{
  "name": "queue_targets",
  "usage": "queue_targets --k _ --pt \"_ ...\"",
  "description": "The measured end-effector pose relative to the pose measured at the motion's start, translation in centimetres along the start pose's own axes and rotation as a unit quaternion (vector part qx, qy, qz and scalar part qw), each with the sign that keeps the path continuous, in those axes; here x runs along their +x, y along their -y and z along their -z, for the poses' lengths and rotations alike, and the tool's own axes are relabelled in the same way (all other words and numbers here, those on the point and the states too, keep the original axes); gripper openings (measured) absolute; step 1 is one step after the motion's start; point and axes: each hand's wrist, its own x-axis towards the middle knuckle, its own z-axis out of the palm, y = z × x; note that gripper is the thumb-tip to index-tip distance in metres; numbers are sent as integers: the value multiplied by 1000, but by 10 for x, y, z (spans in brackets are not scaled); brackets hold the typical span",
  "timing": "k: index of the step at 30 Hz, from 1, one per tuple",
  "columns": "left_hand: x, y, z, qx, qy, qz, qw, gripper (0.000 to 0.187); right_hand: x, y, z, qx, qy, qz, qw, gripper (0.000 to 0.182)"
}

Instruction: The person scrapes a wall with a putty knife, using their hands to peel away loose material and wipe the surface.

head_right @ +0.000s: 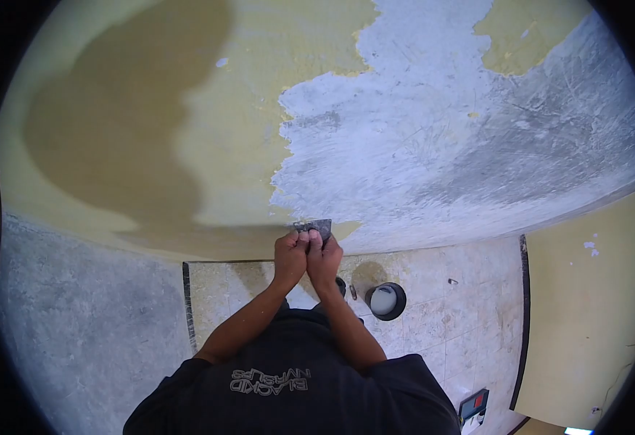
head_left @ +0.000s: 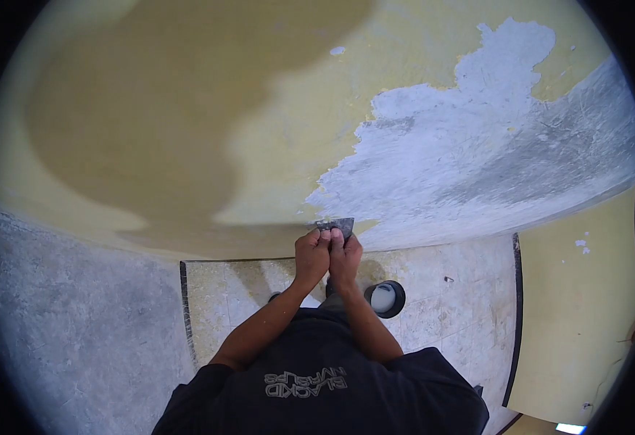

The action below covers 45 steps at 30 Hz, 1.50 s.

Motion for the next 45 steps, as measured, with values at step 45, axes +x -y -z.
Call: queue_targets --k 45 --pt "1 -1 4 10 -14 -49 999 26 8 -12 -6 41 9 58 997 30"
